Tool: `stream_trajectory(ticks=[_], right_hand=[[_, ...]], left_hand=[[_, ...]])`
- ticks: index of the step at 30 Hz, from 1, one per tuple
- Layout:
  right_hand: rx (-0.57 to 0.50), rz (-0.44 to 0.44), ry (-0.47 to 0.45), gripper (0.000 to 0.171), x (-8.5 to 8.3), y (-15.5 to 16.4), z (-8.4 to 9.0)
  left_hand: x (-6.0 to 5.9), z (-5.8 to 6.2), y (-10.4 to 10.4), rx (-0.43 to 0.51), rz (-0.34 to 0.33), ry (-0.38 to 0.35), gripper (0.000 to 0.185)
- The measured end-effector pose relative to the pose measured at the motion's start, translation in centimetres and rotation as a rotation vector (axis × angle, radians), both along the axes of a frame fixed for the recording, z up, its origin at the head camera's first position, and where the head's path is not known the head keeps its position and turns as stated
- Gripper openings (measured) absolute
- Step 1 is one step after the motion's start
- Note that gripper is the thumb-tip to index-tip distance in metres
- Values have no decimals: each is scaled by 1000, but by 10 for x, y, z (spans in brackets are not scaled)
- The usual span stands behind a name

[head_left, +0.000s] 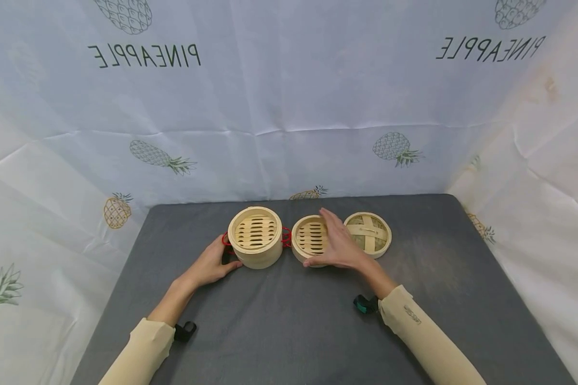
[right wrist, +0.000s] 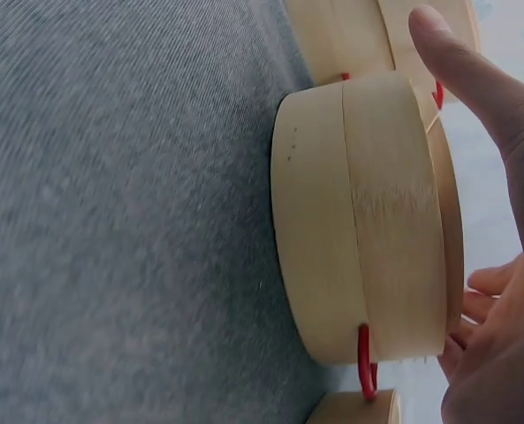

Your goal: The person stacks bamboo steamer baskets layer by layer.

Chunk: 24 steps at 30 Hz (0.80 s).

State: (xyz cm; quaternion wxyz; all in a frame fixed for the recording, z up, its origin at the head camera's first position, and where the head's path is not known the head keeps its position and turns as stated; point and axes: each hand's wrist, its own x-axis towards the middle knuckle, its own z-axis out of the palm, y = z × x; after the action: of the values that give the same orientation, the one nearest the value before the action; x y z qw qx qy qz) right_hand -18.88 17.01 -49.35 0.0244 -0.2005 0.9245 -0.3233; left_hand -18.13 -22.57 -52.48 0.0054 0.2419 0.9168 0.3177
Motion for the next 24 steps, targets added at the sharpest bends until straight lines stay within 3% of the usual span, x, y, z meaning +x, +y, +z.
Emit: stream_trajectory(ticks=[7, 9, 12, 18, 24], right_hand=[[36, -3, -27, 143, 2, 5, -3], [43, -9, -28, 142, 2, 6, -4], [43, -17, -24, 138, 2, 6, -7], [20, -38, -11, 133, 4, 5, -9], [5, -46, 6, 131, 5, 6, -11]], left_hand=[[-4, -15, -7, 64, -26, 85, 77], [-2, -9, -4, 48, -23, 58, 77], [-4, -12, -5, 34, -18, 47, 75], [3, 2, 0, 5, 2, 1, 75], [3, 4, 2, -4, 17, -17, 75]])
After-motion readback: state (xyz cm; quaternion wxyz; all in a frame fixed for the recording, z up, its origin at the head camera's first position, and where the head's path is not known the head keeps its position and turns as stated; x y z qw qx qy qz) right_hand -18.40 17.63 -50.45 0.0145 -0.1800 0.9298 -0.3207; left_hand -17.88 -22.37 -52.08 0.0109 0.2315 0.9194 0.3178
